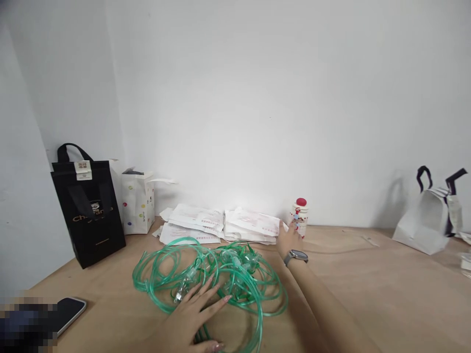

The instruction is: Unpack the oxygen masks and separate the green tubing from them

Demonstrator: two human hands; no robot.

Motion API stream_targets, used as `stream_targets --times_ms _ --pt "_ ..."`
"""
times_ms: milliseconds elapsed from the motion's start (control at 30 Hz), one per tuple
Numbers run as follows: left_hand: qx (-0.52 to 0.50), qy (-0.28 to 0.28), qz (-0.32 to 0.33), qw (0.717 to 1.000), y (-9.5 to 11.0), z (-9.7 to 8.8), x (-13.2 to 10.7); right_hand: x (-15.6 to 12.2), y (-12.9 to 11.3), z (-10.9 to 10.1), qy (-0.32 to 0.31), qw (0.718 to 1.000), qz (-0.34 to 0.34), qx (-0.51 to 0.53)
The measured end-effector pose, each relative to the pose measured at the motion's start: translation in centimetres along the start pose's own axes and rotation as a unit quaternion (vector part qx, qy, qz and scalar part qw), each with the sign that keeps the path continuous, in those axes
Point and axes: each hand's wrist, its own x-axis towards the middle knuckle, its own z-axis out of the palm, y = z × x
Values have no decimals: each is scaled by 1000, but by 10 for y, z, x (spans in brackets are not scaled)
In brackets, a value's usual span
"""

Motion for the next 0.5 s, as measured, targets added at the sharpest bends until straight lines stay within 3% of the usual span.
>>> stream_targets --times_ms 200,400,500 --pt "-15 -17 -9 1000 1 -3 1 11 -8 6 -7 998 -51 21" --pt "-23 -5 3 1000 -2 -2 1 18 -4 17 3 999 -4 47" --pt "-7 13 12 1000 -4 2 2 9 -14 14 24 997 -22 76"
